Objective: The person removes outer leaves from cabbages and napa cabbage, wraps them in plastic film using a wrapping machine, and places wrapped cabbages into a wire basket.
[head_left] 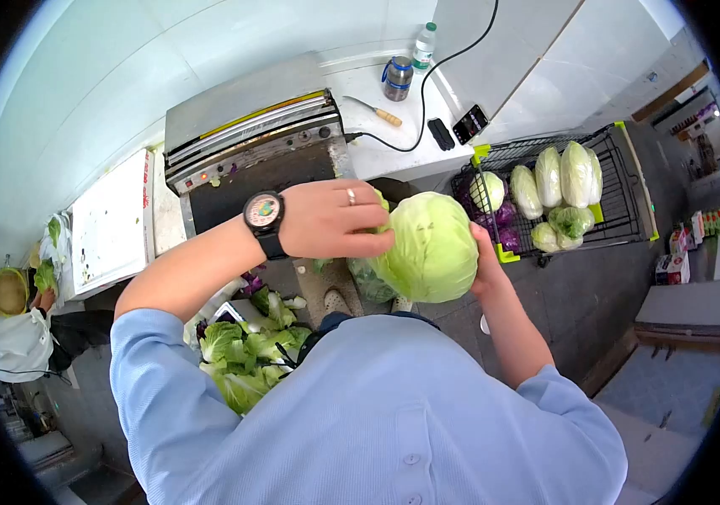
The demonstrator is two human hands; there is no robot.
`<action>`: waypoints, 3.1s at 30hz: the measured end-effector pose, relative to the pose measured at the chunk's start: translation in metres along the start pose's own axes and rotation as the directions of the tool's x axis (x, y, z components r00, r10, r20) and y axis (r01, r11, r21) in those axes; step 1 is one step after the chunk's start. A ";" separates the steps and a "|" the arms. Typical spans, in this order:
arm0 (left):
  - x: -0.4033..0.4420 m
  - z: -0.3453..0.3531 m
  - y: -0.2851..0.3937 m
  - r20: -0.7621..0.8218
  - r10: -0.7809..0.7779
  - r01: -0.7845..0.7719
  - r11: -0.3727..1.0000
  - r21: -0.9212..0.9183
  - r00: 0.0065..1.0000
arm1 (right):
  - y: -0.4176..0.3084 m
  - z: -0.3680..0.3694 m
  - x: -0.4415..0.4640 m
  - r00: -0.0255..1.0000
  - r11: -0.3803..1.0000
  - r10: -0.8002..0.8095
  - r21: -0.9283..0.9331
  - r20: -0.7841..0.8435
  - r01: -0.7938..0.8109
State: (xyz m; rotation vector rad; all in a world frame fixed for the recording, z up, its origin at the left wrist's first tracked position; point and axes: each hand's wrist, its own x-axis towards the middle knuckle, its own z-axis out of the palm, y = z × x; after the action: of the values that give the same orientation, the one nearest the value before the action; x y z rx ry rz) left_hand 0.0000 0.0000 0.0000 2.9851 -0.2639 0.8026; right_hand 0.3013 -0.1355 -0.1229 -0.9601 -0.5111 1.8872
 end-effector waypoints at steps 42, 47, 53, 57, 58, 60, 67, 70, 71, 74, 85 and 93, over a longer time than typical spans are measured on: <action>-0.022 0.069 0.056 -0.138 -0.696 0.689 0.718 -0.097 0.705 | 0.016 0.053 0.016 0.971 0.969 -0.225 0.125 0.078 0.214; -0.005 0.073 0.046 0.014 -0.638 0.635 0.762 -0.126 0.770 | 0.032 0.026 0.018 0.959 0.691 -0.105 0.713 0.261 -0.119; 0.002 0.074 0.040 -0.021 -0.639 0.637 0.768 -0.070 0.769 | 0.024 0.029 0.008 0.988 0.733 -0.027 0.674 0.154 -0.085; -0.007 0.078 0.035 -0.024 -0.608 0.605 0.792 -0.080 0.794 | 0.017 0.043 0.010 0.998 0.797 0.053 0.600 0.036 -0.064; -0.009 0.077 0.033 -0.025 -0.595 0.589 0.800 -0.116 0.803 | 0.019 0.042 0.011 0.996 0.790 0.065 0.607 0.066 -0.092; -0.006 0.068 0.035 0.013 -0.615 0.603 0.769 -0.212 0.789 | 0.026 0.037 0.013 0.986 0.754 0.086 0.638 0.141 -0.158; 0.003 0.058 0.034 0.094 -0.721 0.723 0.662 -0.199 0.687 | 0.015 0.046 0.010 0.961 0.640 0.183 0.717 0.208 -0.277; 0.005 0.062 0.031 0.100 -0.654 0.659 0.721 -0.215 0.749 | 0.013 0.035 0.009 0.961 0.671 0.197 0.687 0.195 -0.277; 0.008 0.064 0.034 0.232 -0.706 0.742 0.616 -0.263 0.669 | 0.015 0.029 0.008 0.961 0.683 0.205 0.676 0.186 -0.276; 0.008 0.071 0.039 0.194 -0.498 0.519 0.852 -0.071 0.845 | 0.018 0.019 0.000 0.964 0.764 0.161 0.592 0.213 -0.258; 0.015 0.132 0.054 -0.108 -0.563 0.560 0.826 -0.062 0.819 | 0.023 -0.031 -0.003 0.906 0.473 0.148 0.776 0.398 -0.418; -0.100 0.154 0.154 -0.238 -0.877 0.830 -0.260 -0.494 -0.417 | -0.012 -0.028 0.050 0.835 0.547 0.118 0.666 0.537 -0.506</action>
State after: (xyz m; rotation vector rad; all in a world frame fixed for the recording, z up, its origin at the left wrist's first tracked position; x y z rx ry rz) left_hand -0.0353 -0.1486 -0.1844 1.3705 1.9076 1.0522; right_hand 0.3168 -0.0871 -0.1528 0.0065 0.3302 2.3406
